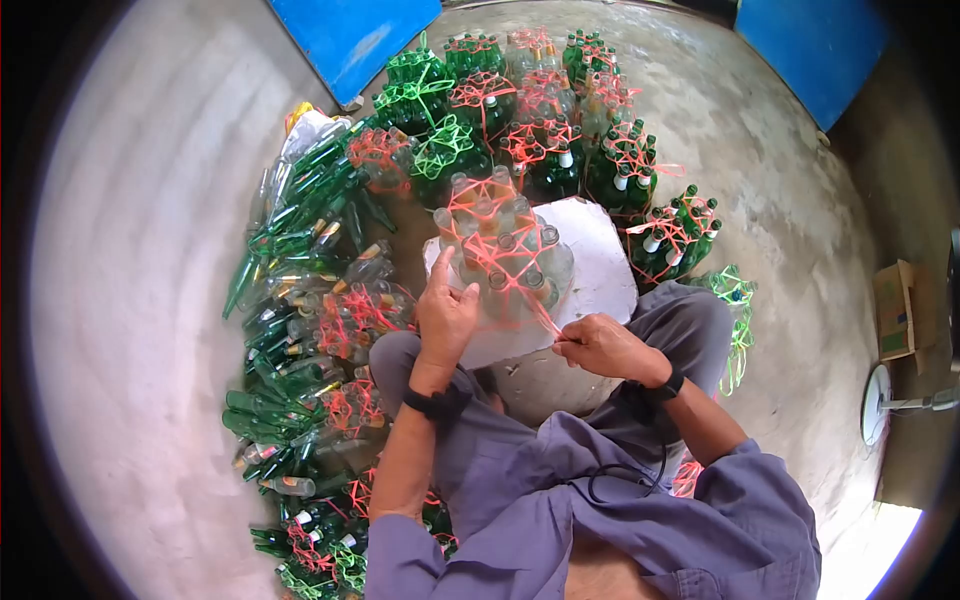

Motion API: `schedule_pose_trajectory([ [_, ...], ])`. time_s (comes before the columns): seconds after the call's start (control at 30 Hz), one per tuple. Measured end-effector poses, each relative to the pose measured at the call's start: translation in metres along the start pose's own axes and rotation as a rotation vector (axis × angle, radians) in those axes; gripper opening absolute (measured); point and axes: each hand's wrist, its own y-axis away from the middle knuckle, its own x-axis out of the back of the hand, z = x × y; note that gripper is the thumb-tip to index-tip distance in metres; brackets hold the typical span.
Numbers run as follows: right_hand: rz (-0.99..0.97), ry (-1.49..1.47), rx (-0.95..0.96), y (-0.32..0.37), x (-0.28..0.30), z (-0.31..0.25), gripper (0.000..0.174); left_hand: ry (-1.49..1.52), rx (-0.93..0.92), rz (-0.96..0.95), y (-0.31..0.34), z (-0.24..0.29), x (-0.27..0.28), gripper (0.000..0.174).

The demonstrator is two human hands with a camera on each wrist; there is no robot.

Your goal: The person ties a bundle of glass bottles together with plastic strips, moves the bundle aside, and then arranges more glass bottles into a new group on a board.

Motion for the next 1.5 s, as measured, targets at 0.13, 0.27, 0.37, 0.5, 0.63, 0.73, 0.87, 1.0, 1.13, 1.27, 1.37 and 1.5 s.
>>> schedule_pose_trajectory([
  [0.13,0.008,-0.114,0.039,0.002,0.023,-0.031,0.024,0.016,0.066,-0.018,0.004,-0.004,0.005,0.065],
  [0.27,0.050,-0.346,-0.041,0.001,0.056,-0.062,0.022,-0.046,0.083,-0.051,0.008,-0.008,0.002,0.057],
  [0.37,0.058,-0.410,-0.062,-0.009,0.072,-0.068,0.024,-0.079,0.114,-0.094,0.012,-0.003,0.005,0.050],
  [0.5,0.188,-0.413,-0.061,-0.031,0.084,-0.058,0.028,-0.107,0.111,-0.080,0.018,-0.010,0.003,0.046],
  [0.63,0.316,-0.137,-0.030,-0.045,0.078,-0.016,0.028,-0.061,0.132,-0.126,0.022,-0.017,0.002,0.038],
  [0.73,0.366,0.382,0.100,-0.037,0.072,-0.002,0.022,-0.018,0.107,-0.130,0.021,-0.019,0.002,0.035],
  [0.87,0.171,0.043,-0.118,-0.031,0.081,-0.013,0.022,0.051,0.117,-0.168,0.023,-0.031,-0.004,0.028],
  [1.0,-0.037,-0.200,-0.128,-0.025,0.072,0.001,0.025,0.183,0.300,-0.265,0.032,-0.011,-0.008,0.024],
  [1.13,-0.168,-0.214,-0.129,-0.014,0.053,-0.006,0.033,0.455,0.480,-0.283,0.052,0.014,-0.031,0.025],
  [1.27,-0.207,-0.184,-0.089,-0.008,0.025,0.004,0.032,0.686,0.501,-0.225,0.059,0.027,-0.060,0.027],
  [1.37,-0.201,-0.199,-0.019,-0.005,0.010,0.014,0.028,0.791,0.448,-0.269,0.060,0.033,-0.073,0.025],
  [1.5,-0.260,-0.269,-0.099,0.000,0.017,0.004,0.029,0.779,0.521,-0.213,0.064,0.036,-0.085,0.020],
])
